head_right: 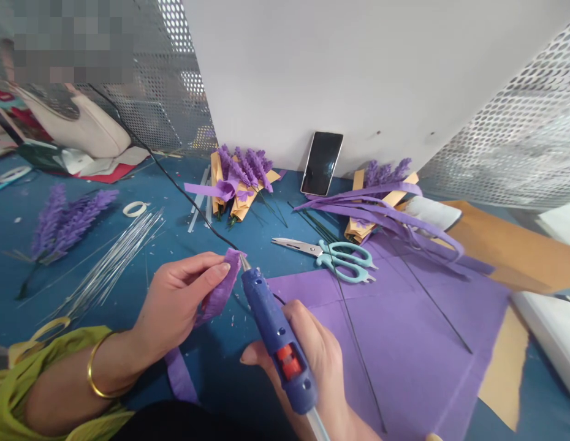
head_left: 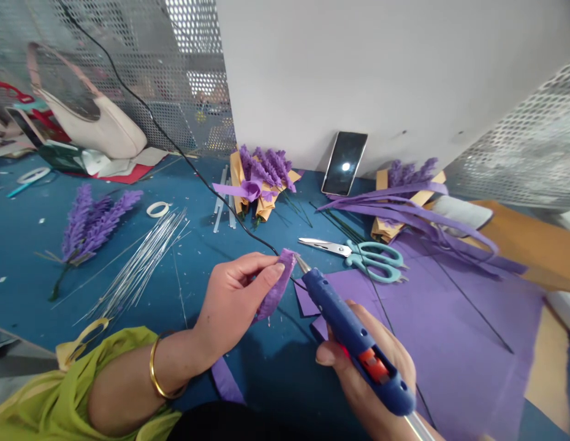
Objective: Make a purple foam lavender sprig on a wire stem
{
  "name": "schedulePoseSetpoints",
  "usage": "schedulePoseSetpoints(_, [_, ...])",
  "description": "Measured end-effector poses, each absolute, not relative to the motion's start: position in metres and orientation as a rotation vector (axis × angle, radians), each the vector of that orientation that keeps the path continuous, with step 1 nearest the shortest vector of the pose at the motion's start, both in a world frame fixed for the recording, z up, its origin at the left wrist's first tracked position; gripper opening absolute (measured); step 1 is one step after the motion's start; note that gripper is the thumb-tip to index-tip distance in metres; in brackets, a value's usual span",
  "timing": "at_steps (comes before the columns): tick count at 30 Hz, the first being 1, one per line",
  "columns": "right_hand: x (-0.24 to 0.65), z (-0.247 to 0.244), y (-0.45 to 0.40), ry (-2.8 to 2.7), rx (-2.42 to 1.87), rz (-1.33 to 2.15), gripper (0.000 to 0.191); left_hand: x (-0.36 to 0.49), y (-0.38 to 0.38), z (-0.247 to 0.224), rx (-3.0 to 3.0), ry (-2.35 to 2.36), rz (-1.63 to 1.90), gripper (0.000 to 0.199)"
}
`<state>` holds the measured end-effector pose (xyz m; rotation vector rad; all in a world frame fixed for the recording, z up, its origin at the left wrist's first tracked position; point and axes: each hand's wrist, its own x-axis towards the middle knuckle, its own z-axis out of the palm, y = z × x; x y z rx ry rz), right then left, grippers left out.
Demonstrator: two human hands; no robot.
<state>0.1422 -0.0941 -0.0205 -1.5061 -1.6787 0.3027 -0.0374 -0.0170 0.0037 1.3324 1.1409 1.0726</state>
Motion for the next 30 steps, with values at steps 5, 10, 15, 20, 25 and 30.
schedulePoseSetpoints(5, [0.1425,-0.0224,-0.0945,-1.704,-1.48,0.264,0.042,-0.0372,-0.0168,0.0024,1.336,1.141,1.092,0.014])
schedulePoseSetpoints(10, [0.1423,-0.0221,-0.0952,-1.699,-1.466,0.225,0.04,-0.0369,-0.0171,0.0035,1.32,1.137,1.083,0.014])
schedulePoseSetpoints(15, [0.1445,-0.0222,-0.0956,-1.71,-1.479,0.262,0.042,-0.0369,-0.0182,0.006,1.33,1.143,1.069,0.016])
schedulePoseSetpoints(20, [0.1445,-0.0213,-0.0958,-1.711,-1.484,0.24,0.042,-0.0368,-0.0169,0.002,1.302,1.117,1.115,0.014])
schedulePoseSetpoints(25, [0.1435,-0.0208,-0.0956,-1.717,-1.451,0.233,0.042,-0.037,-0.016,-0.0019,1.282,1.105,1.116,0.014])
schedulePoseSetpoints(30, [0.1431,-0.0204,-0.0947,-1.752,-1.44,0.223,0.042,-0.037,-0.0159,-0.0024,1.28,1.099,1.123,0.013])
